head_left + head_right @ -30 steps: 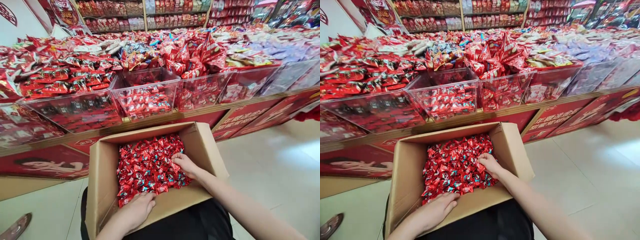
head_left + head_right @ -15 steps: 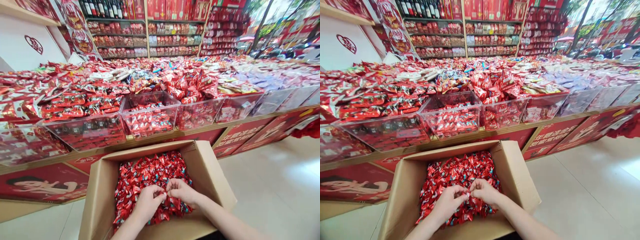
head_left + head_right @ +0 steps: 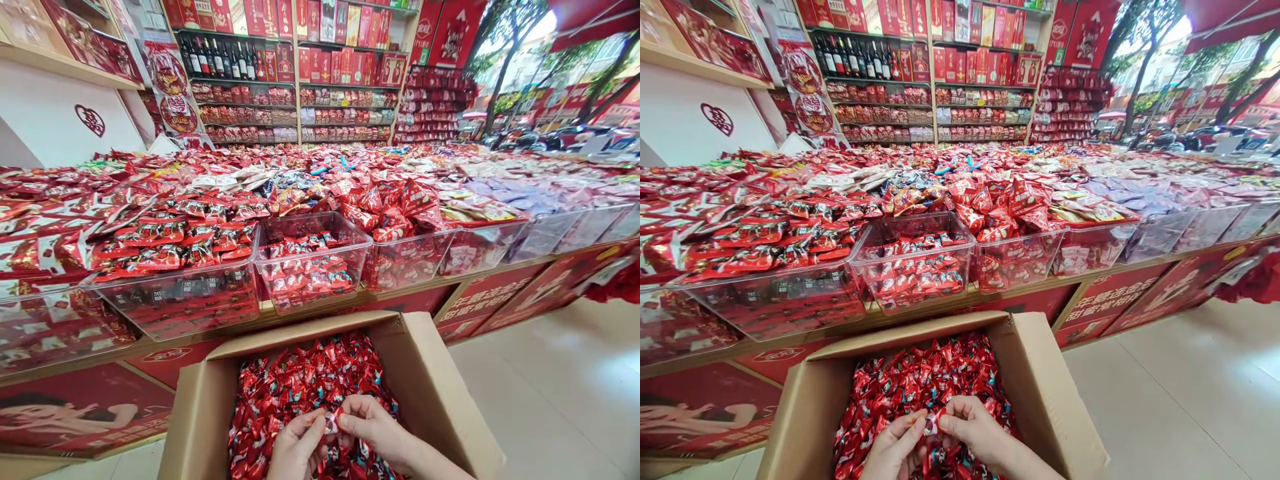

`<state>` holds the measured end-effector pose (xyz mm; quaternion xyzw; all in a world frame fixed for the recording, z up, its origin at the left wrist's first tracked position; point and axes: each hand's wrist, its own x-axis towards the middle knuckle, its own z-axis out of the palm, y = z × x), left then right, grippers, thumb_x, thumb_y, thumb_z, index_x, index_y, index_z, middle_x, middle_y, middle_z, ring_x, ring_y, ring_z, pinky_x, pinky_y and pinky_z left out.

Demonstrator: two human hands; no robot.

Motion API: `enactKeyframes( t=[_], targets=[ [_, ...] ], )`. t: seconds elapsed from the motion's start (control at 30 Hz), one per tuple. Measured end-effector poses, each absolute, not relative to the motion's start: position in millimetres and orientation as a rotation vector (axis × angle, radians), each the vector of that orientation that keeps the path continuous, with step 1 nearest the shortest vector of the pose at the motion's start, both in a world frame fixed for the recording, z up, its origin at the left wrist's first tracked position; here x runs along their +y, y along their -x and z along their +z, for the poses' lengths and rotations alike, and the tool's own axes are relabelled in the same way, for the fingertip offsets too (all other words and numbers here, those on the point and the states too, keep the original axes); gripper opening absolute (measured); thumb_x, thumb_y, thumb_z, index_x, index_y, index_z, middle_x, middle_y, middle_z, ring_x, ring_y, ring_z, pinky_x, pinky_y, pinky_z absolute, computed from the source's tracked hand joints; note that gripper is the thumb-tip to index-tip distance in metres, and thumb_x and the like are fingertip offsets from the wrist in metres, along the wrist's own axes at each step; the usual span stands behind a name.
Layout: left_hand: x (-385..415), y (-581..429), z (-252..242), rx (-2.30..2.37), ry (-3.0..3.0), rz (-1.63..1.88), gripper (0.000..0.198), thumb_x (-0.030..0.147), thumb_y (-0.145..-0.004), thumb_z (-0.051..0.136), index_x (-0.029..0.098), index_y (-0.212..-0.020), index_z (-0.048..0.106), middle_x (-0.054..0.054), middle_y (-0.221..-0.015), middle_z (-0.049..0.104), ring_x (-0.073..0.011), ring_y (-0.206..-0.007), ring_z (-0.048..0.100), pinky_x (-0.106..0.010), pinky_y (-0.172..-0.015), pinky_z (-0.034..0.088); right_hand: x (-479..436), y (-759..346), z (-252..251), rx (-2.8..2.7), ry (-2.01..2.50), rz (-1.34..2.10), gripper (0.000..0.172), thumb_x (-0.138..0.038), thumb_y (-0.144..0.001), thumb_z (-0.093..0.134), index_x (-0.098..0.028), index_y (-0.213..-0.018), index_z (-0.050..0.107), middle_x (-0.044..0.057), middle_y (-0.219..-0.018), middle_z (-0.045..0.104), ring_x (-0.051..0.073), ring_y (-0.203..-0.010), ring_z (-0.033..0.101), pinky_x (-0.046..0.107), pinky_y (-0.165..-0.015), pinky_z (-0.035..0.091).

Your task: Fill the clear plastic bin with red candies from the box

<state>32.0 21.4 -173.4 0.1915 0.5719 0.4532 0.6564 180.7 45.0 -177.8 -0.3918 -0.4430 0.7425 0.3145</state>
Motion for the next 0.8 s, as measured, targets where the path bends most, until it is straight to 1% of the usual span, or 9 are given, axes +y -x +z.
enactKeyframes(
  t=[0.07, 0.17, 0.27, 0.43, 0.53, 0.63, 0.73, 0.8],
  targets=[
    [22.3, -32.2, -172.4, 1.283, -0.415, 1.050, 0.045, 0.042, -0.036, 0.079, 0.018, -0.072, 0.067, -0.002, -0.062, 0.069, -0.0106, -0.051, 0.061, -0.016, -0.043, 0.042, 46.2, -180.6, -179.7, -1.280, 1.093, 1.866, 0.039, -0.051, -0.066, 0.057, -0.014, -0.064, 0.043, -0.003, -0.053, 0.047, 0.007, -0.049, 0.044, 0.021, -0.052, 0.035],
    [24.4, -30.9, -167.7, 1.261, -0.431, 1.077, 0.045, 0.041, -0.035, 0.079, 0.016, -0.070, 0.068, -0.003, -0.057, 0.068, -0.0122, -0.048, 0.061, -0.015, -0.038, 0.039, 47.9, -180.8, -176.9, -1.474, 1.177, 1.657, 0.036, -0.048, -0.073, 0.051, -0.014, -0.063, 0.042, -0.003, -0.054, 0.044, 0.007, -0.052, 0.041, 0.020, -0.052, 0.033],
    [29.0, -28.2, -157.9, 1.210, -0.435, 1.104, 0.040, 0.039, -0.038, 0.078, 0.014, -0.068, 0.068, -0.003, -0.054, 0.067, -0.0126, -0.048, 0.061, -0.018, -0.043, 0.043, 51.6, -176.2, -164.9, -1.469, 1.162, 1.579, 0.034, -0.046, -0.077, 0.047, -0.015, -0.065, 0.042, -0.003, -0.057, 0.042, 0.006, -0.054, 0.038, 0.020, -0.052, 0.032],
    [38.6, -23.4, -128.9, 1.134, -0.401, 1.181, 0.038, 0.037, -0.046, 0.077, 0.018, -0.078, 0.067, -0.002, -0.068, 0.069, -0.0141, -0.061, 0.063, -0.020, -0.053, 0.046, 63.5, -159.9, -124.5, -1.390, 1.096, 1.558, 0.031, -0.045, -0.080, 0.043, -0.015, -0.070, 0.043, -0.002, -0.059, 0.045, 0.007, -0.055, 0.041, 0.020, -0.054, 0.034],
    [41.9, -15.7, -110.4, 1.070, -0.410, 1.247, 0.039, 0.038, -0.052, 0.074, 0.020, -0.085, 0.065, -0.002, -0.078, 0.069, -0.0152, -0.068, 0.063, -0.022, -0.057, 0.047, 71.2, -158.6, -81.2, -1.602, 1.110, 1.382, 0.027, -0.039, -0.083, 0.039, -0.016, -0.071, 0.045, -0.001, -0.061, 0.047, 0.008, -0.059, 0.044, 0.021, -0.057, 0.036],
    [44.7, -2.0, -104.5, 1.085, -0.515, 1.292, 0.037, 0.038, -0.058, 0.070, 0.019, -0.089, 0.063, -0.003, -0.078, 0.069, -0.0149, -0.068, 0.062, -0.024, -0.059, 0.046, 85.0, -166.7, -20.4, -1.885, 1.061, 0.966, 0.021, -0.031, -0.085, 0.038, -0.015, -0.074, 0.048, 0.001, -0.068, 0.050, 0.008, -0.063, 0.043, 0.020, -0.059, 0.036],
    [47.3, 9.9, -115.9, 1.206, -0.594, 1.245, 0.038, 0.039, -0.055, 0.071, 0.017, -0.085, 0.062, -0.003, -0.073, 0.069, -0.0131, -0.063, 0.061, -0.022, -0.058, 0.045, 116.0, -172.9, 44.5, -1.972, 0.949, 0.548, 0.016, -0.026, -0.085, 0.037, -0.015, -0.080, 0.049, 0.002, -0.072, 0.051, 0.008, -0.066, 0.044, 0.020, -0.062, 0.036],
    [48.1, 12.4, -128.0, 1.261, -0.575, 1.201, 0.042, 0.042, -0.051, 0.073, 0.017, -0.083, 0.061, -0.003, -0.070, 0.068, -0.0127, -0.059, 0.060, -0.021, -0.054, 0.044, 148.0, -170.4, 78.7, -1.988, 0.952, 0.365, 0.017, -0.025, -0.085, 0.036, -0.014, -0.081, 0.049, 0.002, -0.071, 0.051, 0.008, -0.064, 0.043, 0.021, -0.062, 0.036]
  ],
)
